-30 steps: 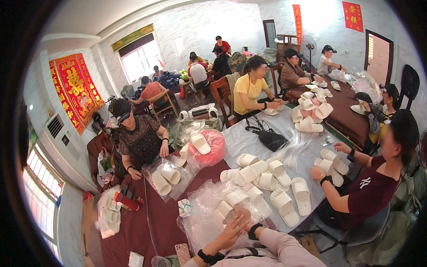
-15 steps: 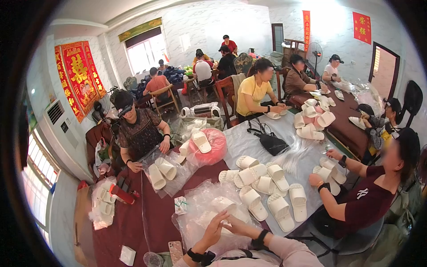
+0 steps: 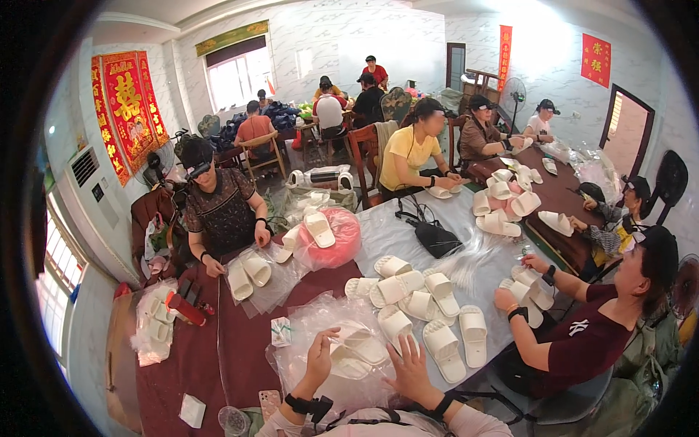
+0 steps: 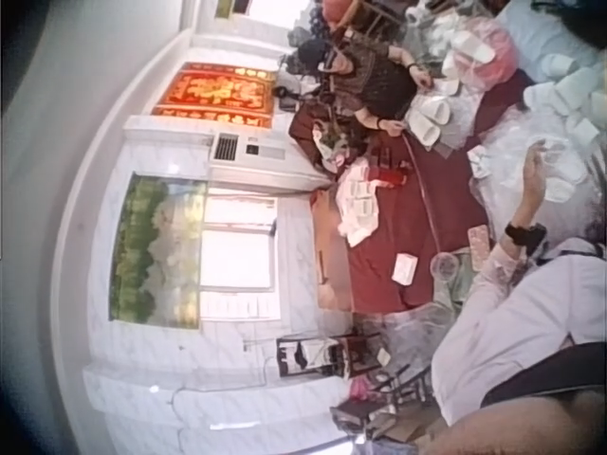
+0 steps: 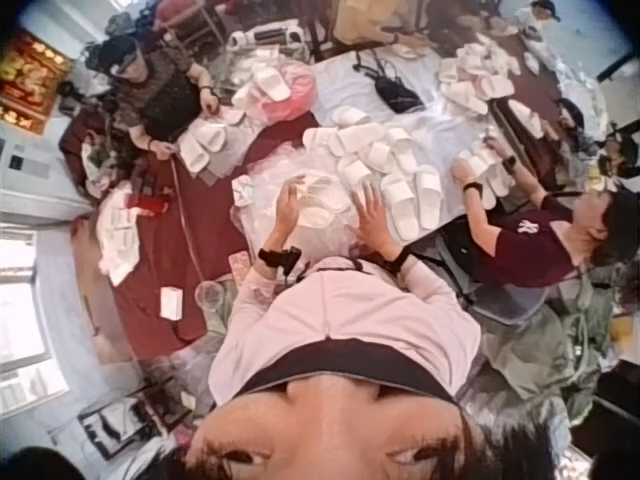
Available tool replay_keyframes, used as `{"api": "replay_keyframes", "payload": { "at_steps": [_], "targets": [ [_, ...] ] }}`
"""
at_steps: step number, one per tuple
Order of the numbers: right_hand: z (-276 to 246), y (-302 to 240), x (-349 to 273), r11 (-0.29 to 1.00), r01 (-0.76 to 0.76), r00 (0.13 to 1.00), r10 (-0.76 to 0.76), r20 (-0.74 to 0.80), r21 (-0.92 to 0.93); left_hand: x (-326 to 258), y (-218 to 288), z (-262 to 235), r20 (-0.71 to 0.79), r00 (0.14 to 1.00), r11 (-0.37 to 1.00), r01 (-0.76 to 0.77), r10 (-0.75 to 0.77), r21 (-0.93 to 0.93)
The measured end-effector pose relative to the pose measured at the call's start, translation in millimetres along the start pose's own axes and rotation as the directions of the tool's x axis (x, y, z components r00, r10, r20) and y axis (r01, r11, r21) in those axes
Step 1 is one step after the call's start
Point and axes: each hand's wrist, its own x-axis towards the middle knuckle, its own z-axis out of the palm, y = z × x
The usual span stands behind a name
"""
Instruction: The recorder is shown manually assembling and packing various shoe components at a large table in a factory or workshop setting.
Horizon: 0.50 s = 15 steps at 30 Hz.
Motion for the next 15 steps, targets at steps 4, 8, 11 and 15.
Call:
{"api": "replay_keyframes", "payload": {
  "at_steps": [4, 8, 11, 15],
  "targets": [
    [31.0, 28.8, -13.4, 0.979, -0.204, 0.970, 0.199, 0.138, 0.019, -2.8, -1.2, -2.9, -0.076, 0.997, 1.000, 0.018, -0.019, -0.013],
    [56.5, 71.6, -12.6, 0.875, -0.484, 0.706, 0.387, 0.593, 0.005, -2.7, 6.6, -4.8, -0.086, 0.996, 1.000, 0.003, -0.002, 0.013],
    [63.1, 87.6, -1.3, 0.496, -0.774, 0.620, 0.470, 0.628, 0.393, 0.4, 17.0, -6.1, -0.062, 0.976, 0.920, -0.174, 0.208, 0.351],
    [21.6, 63.3, 54.9, -0.041, -0.652, 0.684, 0.399, 0.611, 0.757, -4.7, 37.2, 0.7, -0.064, 0.978, 0.857, -0.142, 0.199, 0.495]
  ]
}}
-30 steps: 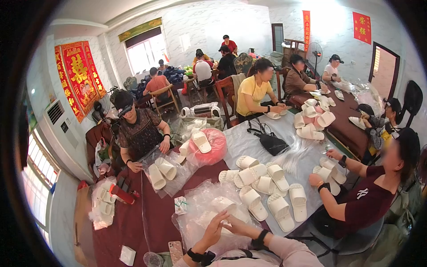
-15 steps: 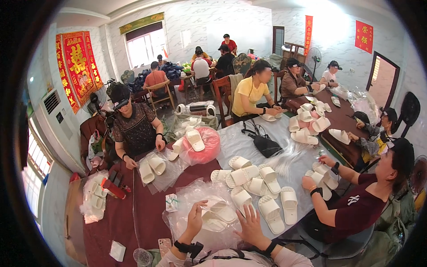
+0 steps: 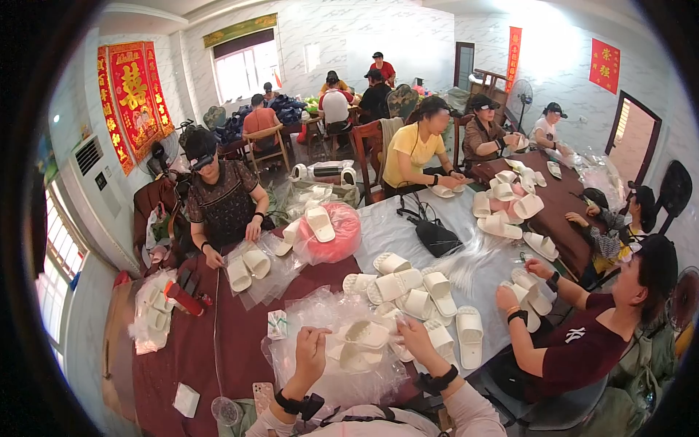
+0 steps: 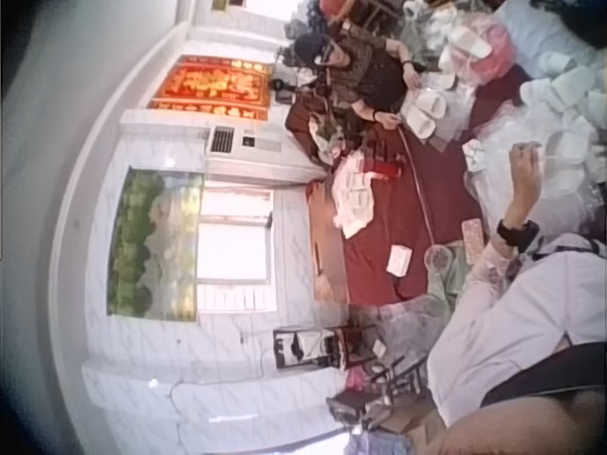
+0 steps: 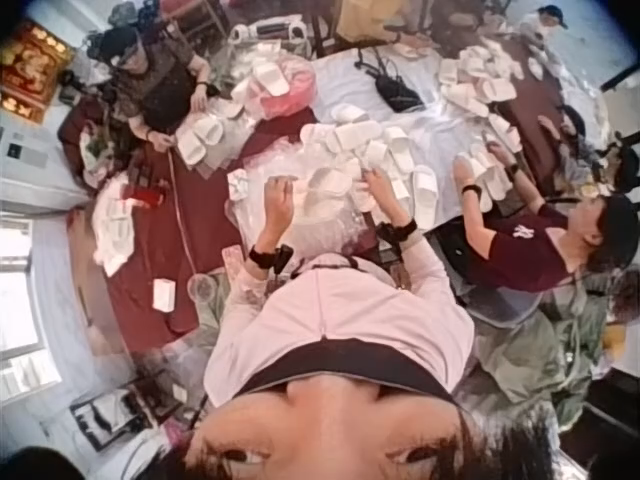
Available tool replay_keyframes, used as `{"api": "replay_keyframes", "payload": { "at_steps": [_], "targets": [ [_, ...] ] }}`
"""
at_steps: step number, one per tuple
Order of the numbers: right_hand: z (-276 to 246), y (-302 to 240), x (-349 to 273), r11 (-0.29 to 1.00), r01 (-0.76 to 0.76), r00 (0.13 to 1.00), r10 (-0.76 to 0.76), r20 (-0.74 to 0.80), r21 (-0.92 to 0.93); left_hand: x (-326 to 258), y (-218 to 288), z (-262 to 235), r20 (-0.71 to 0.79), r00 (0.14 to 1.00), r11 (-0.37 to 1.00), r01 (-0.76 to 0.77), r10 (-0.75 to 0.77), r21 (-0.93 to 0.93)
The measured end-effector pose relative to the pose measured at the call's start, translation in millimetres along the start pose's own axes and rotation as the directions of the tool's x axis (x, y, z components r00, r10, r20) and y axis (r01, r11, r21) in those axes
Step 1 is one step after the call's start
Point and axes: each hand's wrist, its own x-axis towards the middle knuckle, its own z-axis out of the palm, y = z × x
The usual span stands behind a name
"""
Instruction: The recorder is shown manually assembling and packing various shoe components at a large table in a factory or workshop setting.
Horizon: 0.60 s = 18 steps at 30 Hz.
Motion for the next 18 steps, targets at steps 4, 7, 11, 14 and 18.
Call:
{"api": "replay_keyframes", "payload": {
  "at_steps": [4, 7, 11, 14, 18],
  "targets": [
    [20.6, -5.9, 2.3, 0.983, 0.178, 0.950, -0.185, 0.252, 0.051, -7.8, 0.1, 7.9, 0.151, 0.962, 0.939, 0.258, -0.228, -0.226],
    [39.9, -2.5, -10.5, 0.976, 0.217, 0.896, -0.212, 0.391, 0.033, -11.6, 14.3, 11.9, 0.271, 0.892, 0.710, 0.451, -0.361, -0.540],
    [51.4, 9.4, -31.0, 0.949, 0.302, 0.739, -0.294, 0.606, 0.091, -17.4, 15.6, 16.6, 0.314, 0.907, 0.745, 0.411, -0.280, -0.525],
    [49.9, -5.2, -39.5, 0.730, 0.648, 0.662, -0.396, 0.636, -0.219, -20.0, 24.9, 19.6, 0.303, 0.921, 0.710, 0.383, -0.245, -0.591],
    [45.8, 12.5, -24.5, 0.535, 0.794, 0.592, -0.572, 0.567, -0.290, -23.0, 49.1, 15.8, 0.311, 0.945, 0.857, 0.240, -0.099, -0.456]
  ]
}}
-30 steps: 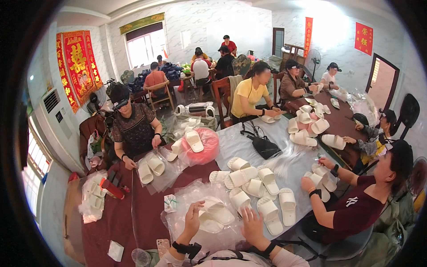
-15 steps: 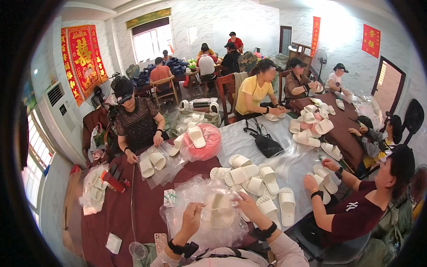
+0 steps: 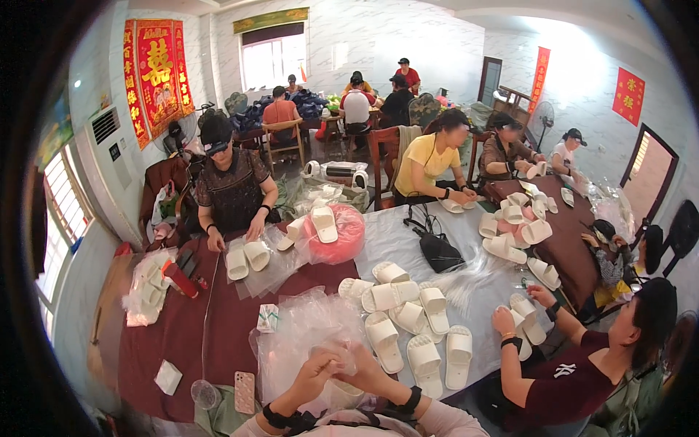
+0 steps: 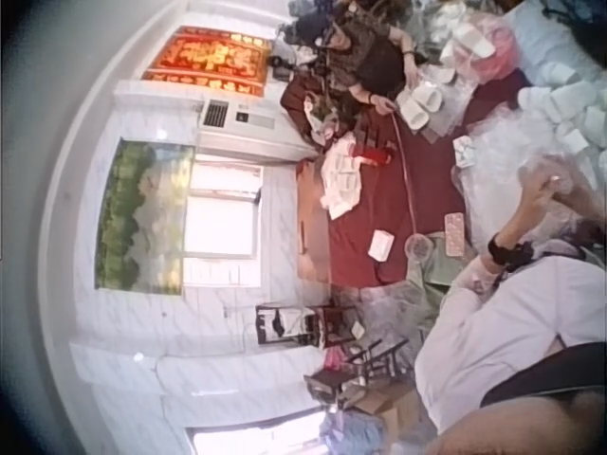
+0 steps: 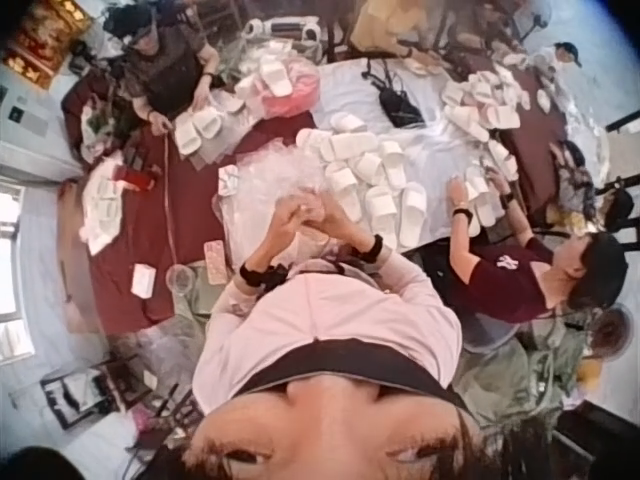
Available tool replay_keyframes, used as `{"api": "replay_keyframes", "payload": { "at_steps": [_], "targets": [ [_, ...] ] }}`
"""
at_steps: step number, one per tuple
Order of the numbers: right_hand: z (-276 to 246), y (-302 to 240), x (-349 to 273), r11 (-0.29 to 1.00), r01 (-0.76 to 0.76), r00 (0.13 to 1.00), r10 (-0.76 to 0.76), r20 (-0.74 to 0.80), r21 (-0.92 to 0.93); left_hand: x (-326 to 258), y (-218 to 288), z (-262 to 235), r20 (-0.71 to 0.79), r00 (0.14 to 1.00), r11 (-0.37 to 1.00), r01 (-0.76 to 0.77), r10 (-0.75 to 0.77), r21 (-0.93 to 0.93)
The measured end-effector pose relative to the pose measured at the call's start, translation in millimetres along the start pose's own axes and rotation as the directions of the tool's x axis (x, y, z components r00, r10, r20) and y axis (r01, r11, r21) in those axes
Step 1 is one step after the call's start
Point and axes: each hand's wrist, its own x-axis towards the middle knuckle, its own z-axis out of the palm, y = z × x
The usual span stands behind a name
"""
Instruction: The recorder is shown manually assembling and packing various shoe components at a large table in a factory or workshop setting.
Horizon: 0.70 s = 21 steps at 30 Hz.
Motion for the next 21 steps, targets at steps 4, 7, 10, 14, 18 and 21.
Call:
{"api": "replay_keyframes", "payload": {
  "at_steps": [4, 7, 10, 14, 18, 21],
  "targets": [
    [1.0, 10.5, -4.3, 0.987, -0.148, 0.984, 0.141, -0.112, -0.056, -5.5, 13.7, 8.7, 0.005, 0.994, 0.972, -0.104, 0.105, 0.211],
    [-7.6, -3.3, 11.1, 0.989, -0.101, 0.994, 0.105, -0.033, 0.104, -11.8, 25.1, 13.9, -0.056, 0.993, 0.978, -0.096, 0.108, 0.186],
    [-6.4, -3.2, 9.8, 0.931, 0.179, 0.983, -0.155, 0.098, -0.318, -21.7, 21.2, 18.0, -0.048, 0.986, 0.967, -0.144, 0.157, 0.209],
    [-4.8, -15.0, 3.3, 0.916, 0.064, 0.997, -0.042, 0.064, -0.397, -33.5, 19.6, 20.5, -0.063, 0.987, 0.971, -0.130, 0.145, 0.199],
    [2.2, 7.2, -11.0, 0.954, 0.081, 0.996, -0.070, 0.048, -0.288, -55.6, 20.9, 22.4, -0.002, 0.988, 0.960, -0.148, 0.153, 0.237],
    [2.5, 5.9, -9.1, 0.991, -0.101, 0.980, 0.085, -0.180, -0.083, -68.3, 25.6, 15.0, 0.083, 0.988, 0.962, -0.148, 0.132, 0.229]
  ]
}}
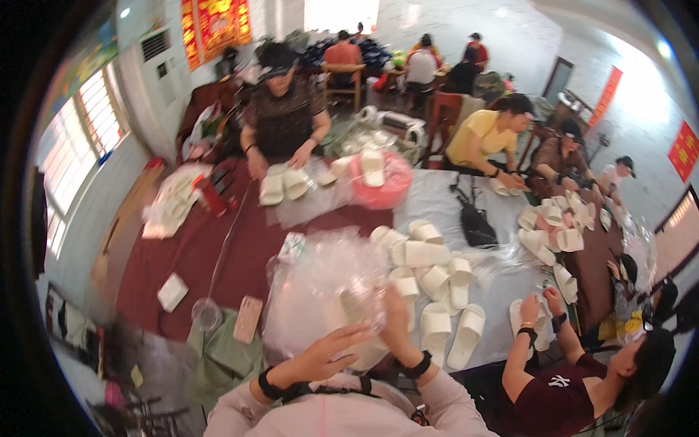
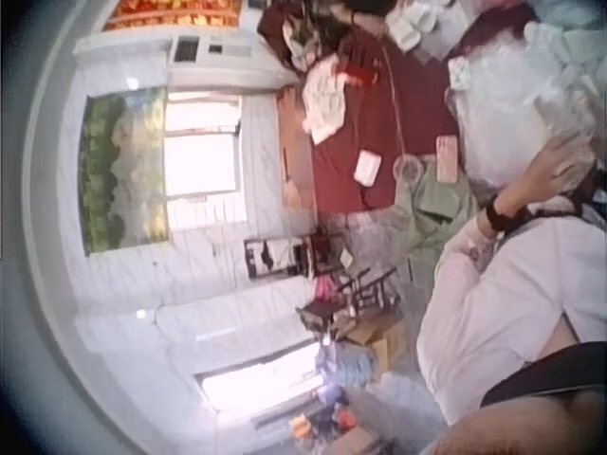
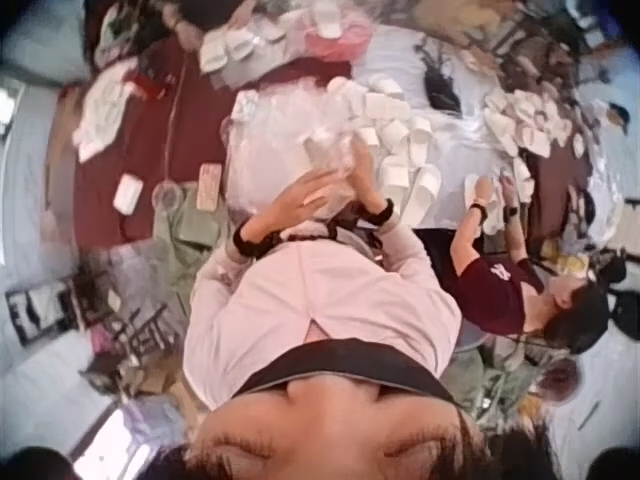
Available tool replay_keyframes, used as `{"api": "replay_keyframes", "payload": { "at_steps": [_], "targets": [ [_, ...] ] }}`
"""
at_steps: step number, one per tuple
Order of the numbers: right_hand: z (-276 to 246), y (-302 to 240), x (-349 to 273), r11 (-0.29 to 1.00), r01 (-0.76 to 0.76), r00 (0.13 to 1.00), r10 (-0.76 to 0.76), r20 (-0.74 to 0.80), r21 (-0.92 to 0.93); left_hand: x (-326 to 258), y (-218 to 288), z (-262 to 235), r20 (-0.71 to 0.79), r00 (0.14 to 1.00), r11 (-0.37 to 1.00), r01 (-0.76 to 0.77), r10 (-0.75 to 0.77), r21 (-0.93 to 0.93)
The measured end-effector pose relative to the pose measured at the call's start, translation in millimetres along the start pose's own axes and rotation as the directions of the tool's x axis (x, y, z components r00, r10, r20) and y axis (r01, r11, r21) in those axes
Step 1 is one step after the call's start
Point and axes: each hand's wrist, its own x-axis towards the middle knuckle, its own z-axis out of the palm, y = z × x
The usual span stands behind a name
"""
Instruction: The recorder is shown manually assembling and packing various shoe components at a large table in a factory or workshop setting.
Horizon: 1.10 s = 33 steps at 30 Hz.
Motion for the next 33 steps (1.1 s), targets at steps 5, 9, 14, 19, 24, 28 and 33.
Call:
{"api": "replay_keyframes", "payload": {
  "at_steps": [5, 9, 14, 19, 24, 28, 33],
  "targets": [
    [-3.4, -7.4, 15.3, 0.935, 0.187, 0.943, -0.257, -0.210, -0.301, -66.6, -38.2, -23.4, 0.048, 0.984, 0.984, 0.168, -0.171, 0.052],
    [8.2, -58.7, 23.1, 0.982, 0.007, 0.969, -0.053, -0.243, -0.188, -168.7, -93.8, -52.0, 0.093, 0.839, 0.834, 0.510, -0.537, 0.213],
    [56.9, -98.1, 9.3, 0.960, -0.094, 0.911, 0.190, -0.366, 0.263, -309.3, -162.9, -67.6, -0.130, 0.590, 0.508, 0.770, -0.797, 0.386],
    [107.1, -141.2, -14.2, 0.826, -0.129, 0.954, 0.254, -0.159, 0.549, -404.3, -209.9, -49.8, -0.082, 0.439, 0.340, 0.789, -0.895, 0.512],
    [178.2, -155.8, -35.0, 0.919, -0.055, 0.998, 0.064, -0.008, 0.390, -429.9, -227.4, -17.7, -0.147, 0.280, 0.184, 0.866, -0.949, 0.465],
    [218.1, -189.5, -41.3, 0.856, 0.067, 0.993, -0.106, 0.046, 0.513, -426.4, -232.0, -9.6, -0.248, 0.330, 0.264, 0.928, -0.911, 0.263],
    [226.3, -204.6, -40.8, 0.833, -0.040, 0.999, 0.016, 0.047, 0.552, -399.3, -240.4, -17.2, -0.209, 0.431, 0.366, 0.885, -0.878, 0.288]
  ]
}}
